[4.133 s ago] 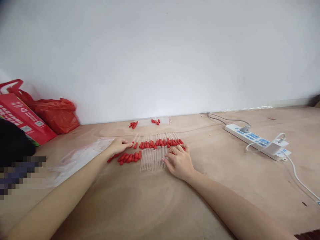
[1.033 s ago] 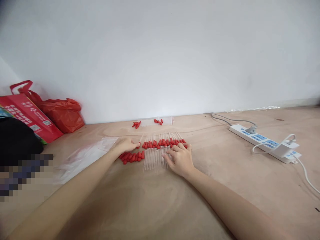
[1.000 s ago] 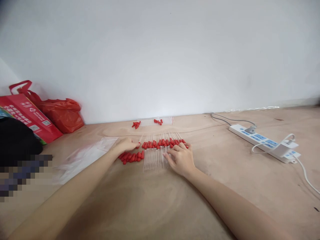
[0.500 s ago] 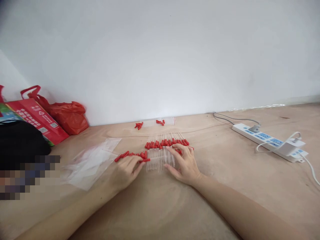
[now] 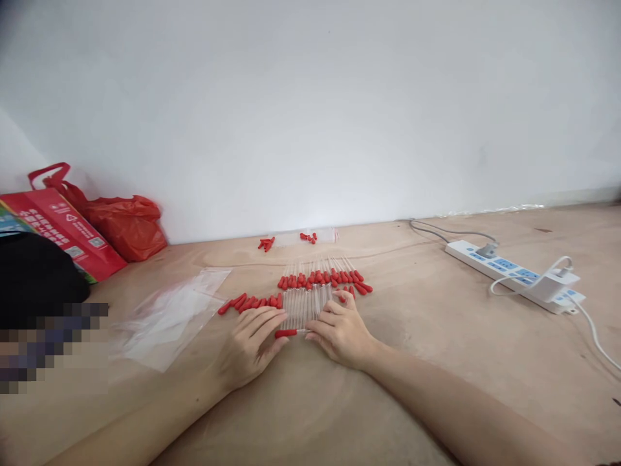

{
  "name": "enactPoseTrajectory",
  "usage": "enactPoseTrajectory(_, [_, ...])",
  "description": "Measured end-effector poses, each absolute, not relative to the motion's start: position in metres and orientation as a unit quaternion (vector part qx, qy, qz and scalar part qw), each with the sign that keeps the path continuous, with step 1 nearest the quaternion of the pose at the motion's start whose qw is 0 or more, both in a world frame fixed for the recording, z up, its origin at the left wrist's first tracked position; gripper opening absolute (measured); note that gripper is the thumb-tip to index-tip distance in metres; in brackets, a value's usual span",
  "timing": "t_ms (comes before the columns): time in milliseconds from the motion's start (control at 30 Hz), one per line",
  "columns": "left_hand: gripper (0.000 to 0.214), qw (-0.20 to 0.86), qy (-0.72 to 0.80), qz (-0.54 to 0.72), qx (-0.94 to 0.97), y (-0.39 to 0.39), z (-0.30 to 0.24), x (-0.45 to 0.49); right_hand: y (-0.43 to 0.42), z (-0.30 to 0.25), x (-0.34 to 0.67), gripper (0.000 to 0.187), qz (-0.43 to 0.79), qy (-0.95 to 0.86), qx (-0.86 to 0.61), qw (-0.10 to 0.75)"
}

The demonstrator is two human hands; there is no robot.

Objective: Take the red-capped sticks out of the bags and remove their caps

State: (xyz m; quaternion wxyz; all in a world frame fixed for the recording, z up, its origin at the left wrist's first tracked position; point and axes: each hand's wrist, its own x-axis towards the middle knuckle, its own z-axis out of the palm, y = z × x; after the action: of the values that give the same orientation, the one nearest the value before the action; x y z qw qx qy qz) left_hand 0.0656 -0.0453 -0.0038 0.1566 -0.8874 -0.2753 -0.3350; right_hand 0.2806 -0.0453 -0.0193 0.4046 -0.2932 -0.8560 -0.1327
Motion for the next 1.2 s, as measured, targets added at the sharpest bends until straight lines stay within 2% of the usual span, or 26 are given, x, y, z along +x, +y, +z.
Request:
enactPoseTrajectory(333, [0.015,0.090,-0.249,-0.340,-0.902,-0.047,-0.005,0.065,-0.047,-0.019,0.282,0.015,-0.139,-0.865,-0.261,0.406])
enactPoseTrajectory(567, [0.020,0.069,-0.246,-0.325,-0.910,-0.055,0.000,0.063,-0.049,-0.019,0.281,0.016,-0.145,-0.867,-0.243,0.410])
enactPoseTrajectory(867, [0.019,0.080,-0.256,-0.308,-0.913,-0.059,0.005,0.053,-0.052,-0.019,0.289,0.019,-0.155,-0.868,-0.256,0.397])
enactPoseTrajectory(1033, [0.018,0.065,-0.371,-0.370,-0.849,-0.042,0.002,0.021,-0.045,-0.018,0.301,0.018,-0.084,-0.806,-0.377,0.449])
enactPoseTrajectory(1200, [0.027,0.073,-0.512,-0.382,-0.766,-0.015,0.002,0.000,-0.033,-0.018,0.280,0.014,-0.070,-0.761,-0.413,0.495])
